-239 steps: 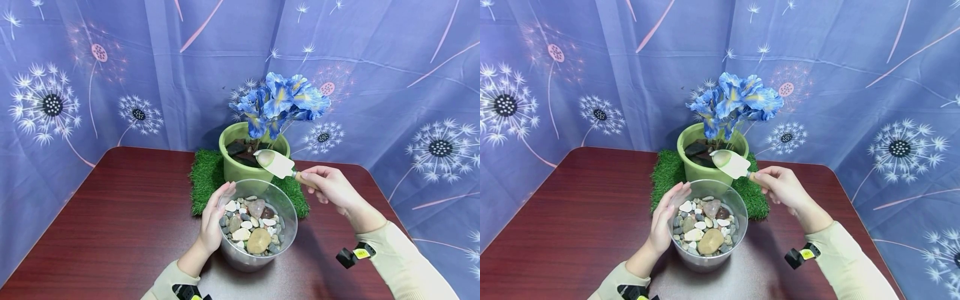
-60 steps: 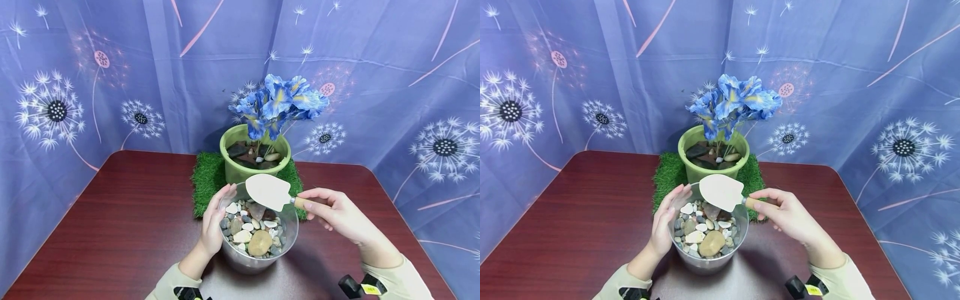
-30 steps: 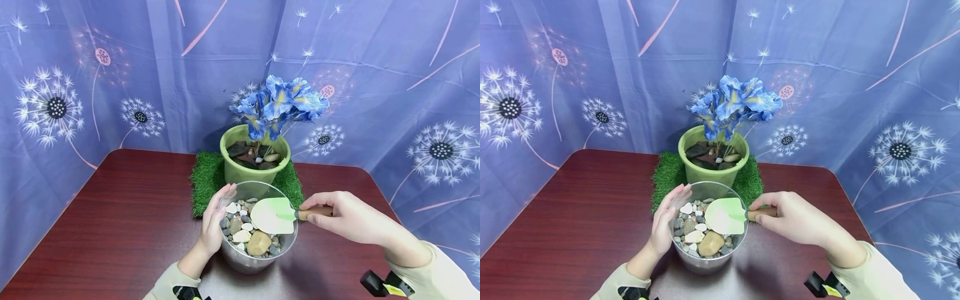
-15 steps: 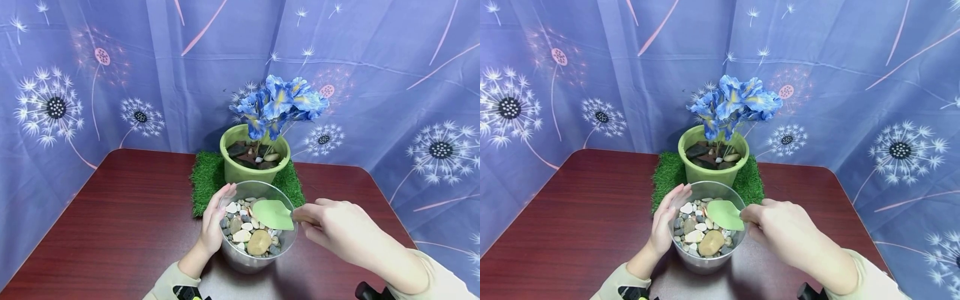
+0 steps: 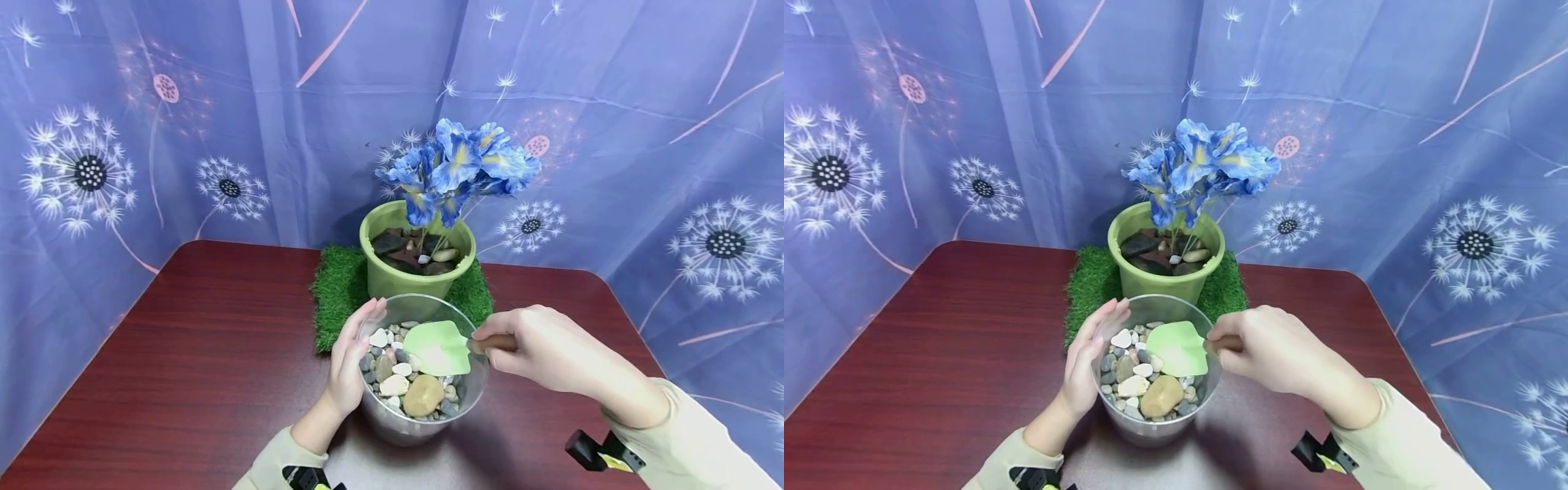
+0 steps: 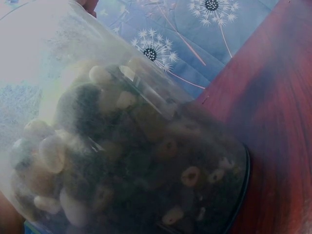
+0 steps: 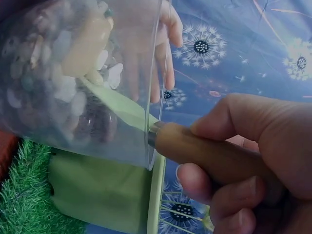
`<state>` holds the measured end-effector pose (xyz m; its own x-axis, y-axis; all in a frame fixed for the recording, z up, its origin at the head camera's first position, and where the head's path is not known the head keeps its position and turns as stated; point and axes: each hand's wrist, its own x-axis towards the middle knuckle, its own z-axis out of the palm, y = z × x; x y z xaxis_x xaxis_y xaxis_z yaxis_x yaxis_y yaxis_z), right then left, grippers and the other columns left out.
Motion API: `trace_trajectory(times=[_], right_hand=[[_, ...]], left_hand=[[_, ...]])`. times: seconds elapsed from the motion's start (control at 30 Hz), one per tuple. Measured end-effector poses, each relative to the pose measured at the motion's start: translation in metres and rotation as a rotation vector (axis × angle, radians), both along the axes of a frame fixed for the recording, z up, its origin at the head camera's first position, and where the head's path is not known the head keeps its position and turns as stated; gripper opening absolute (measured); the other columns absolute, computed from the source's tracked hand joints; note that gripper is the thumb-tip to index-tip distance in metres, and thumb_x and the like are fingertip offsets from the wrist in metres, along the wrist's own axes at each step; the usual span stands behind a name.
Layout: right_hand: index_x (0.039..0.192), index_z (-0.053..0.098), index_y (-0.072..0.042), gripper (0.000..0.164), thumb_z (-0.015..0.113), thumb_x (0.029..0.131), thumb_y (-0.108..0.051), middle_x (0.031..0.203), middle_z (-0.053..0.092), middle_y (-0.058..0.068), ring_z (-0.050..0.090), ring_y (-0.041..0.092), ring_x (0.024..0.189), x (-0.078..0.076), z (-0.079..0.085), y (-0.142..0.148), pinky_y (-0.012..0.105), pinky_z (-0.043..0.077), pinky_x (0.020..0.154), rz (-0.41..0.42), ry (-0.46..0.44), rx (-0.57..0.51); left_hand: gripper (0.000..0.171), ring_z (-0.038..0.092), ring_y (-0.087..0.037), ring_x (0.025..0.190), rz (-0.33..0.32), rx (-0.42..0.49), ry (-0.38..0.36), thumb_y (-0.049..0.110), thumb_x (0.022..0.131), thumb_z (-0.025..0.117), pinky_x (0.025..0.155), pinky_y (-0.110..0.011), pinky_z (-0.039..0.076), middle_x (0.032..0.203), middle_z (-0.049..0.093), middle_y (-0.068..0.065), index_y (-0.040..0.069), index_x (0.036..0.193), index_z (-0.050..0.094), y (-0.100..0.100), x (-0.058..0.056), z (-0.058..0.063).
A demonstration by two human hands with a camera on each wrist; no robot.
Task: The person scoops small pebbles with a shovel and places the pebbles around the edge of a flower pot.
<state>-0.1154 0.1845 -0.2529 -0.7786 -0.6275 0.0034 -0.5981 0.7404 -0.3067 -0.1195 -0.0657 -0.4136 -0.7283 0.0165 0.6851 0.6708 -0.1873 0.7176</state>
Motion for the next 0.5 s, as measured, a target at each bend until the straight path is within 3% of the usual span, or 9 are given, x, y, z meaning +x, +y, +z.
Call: trace_trajectory(times=[0.23, 0.5], right_hand=[[0.089, 0.070, -0.026, 0.016, 0.066, 0.080, -0.014, 0.083, 0.070, -0.018, 0.052, -0.010, 0.061, -0.008, -0.002, -0.001, 0.016, 0.041, 0.053, 0.037, 0.031, -0.021], [0.090, 0.070, -0.025, 0.014, 0.068, 0.079, -0.015, 0.083, 0.071, -0.017, 0.060, -0.008, 0.069, -0.013, -0.013, -0.006, 0.017, 0.047, 0.058, 0.068, 0.037, -0.020]], left_hand=[[0.049, 0.049, -0.025, 0.126, 0.010, 0.008, 0.007, 0.001, 0.089, 0.024, 0.111, -0.029, 0.036, 0.132, 0.044, -0.037, -0.021, 0.133, 0.031, 0.001, -0.001, 0.001], [0.048, 0.050, -0.022, 0.126, 0.005, 0.031, 0.034, -0.001, 0.089, 0.025, 0.110, -0.028, 0.036, 0.137, 0.050, -0.019, -0.023, 0.132, 0.030, 0.003, -0.001, -0.001]])
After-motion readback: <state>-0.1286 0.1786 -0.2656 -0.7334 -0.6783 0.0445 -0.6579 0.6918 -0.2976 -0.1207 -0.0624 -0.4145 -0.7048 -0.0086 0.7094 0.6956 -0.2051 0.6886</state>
